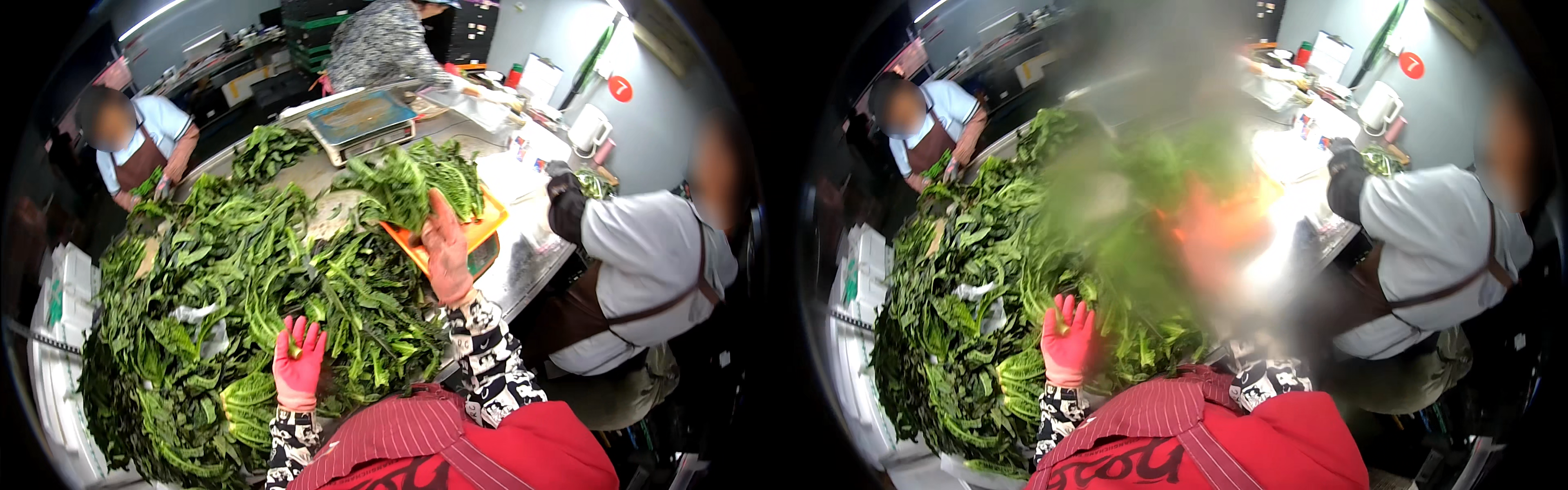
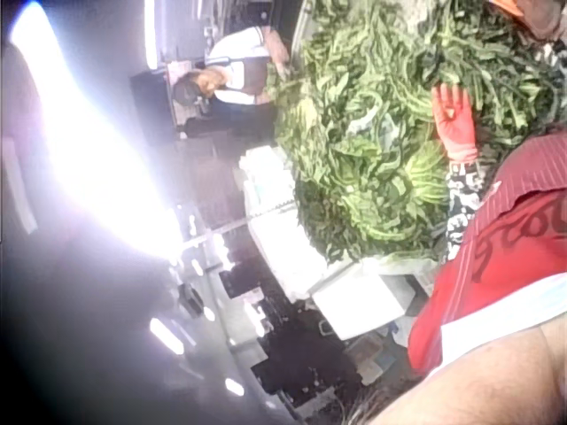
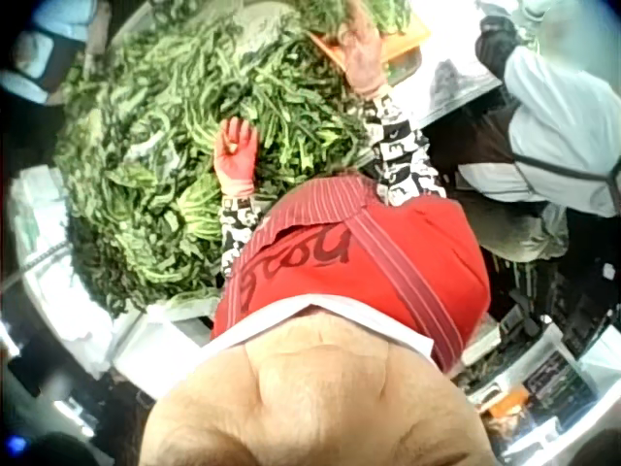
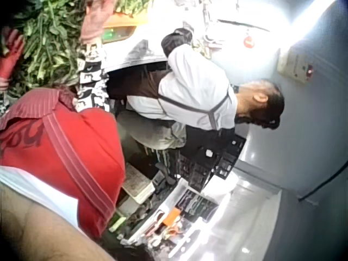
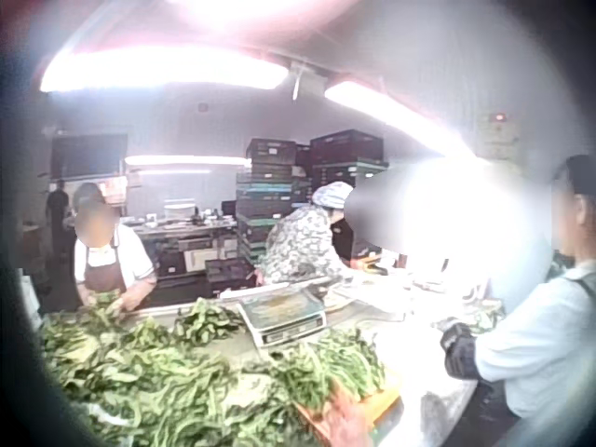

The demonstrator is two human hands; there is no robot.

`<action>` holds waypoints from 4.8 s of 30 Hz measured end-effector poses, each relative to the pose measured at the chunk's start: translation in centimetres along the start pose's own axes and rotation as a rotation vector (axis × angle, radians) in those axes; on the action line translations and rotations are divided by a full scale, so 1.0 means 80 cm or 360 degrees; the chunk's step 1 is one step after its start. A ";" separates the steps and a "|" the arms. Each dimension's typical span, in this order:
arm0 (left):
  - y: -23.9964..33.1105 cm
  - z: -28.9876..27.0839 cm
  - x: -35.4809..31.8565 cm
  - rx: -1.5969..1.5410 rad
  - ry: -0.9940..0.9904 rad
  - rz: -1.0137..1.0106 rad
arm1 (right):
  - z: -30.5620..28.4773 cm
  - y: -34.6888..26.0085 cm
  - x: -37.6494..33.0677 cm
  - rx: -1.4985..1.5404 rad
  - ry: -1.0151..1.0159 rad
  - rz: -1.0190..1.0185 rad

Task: The person stands at a large metal table and trims leafy green vegetables by hand. They pick up individual stalks, remove unwanted leaves or stems, and place the cleaned vegetables into an orange basket on a digital scale.

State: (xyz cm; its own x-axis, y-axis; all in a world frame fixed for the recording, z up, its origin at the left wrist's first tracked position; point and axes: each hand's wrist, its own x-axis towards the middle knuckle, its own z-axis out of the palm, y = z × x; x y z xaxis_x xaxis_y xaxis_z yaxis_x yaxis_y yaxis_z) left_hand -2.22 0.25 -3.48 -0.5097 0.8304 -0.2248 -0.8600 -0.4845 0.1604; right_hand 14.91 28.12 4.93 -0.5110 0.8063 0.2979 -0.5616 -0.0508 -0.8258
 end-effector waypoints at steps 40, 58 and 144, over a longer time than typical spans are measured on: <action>-0.064 0.040 0.033 0.1117 0.0083 0.0617 | 0.097 0.057 -0.102 -0.1630 -0.0436 -0.0206; -0.077 0.133 0.005 0.1156 0.0099 0.1230 | 0.063 0.125 -0.095 -0.0079 -0.0113 0.1249; 0.071 0.078 -0.145 0.0967 0.0209 0.1146 | 0.110 0.116 -0.038 -0.1925 -0.1136 0.0358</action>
State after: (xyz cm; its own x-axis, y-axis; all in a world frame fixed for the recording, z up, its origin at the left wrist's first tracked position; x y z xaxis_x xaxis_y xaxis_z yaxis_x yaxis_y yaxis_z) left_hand -1.03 -10.45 6.02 -0.9427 0.3328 0.0229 -0.1972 -0.6112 0.7665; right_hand 5.53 20.04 0.55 -0.9310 0.3646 -0.0191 0.2817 0.6841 -0.6728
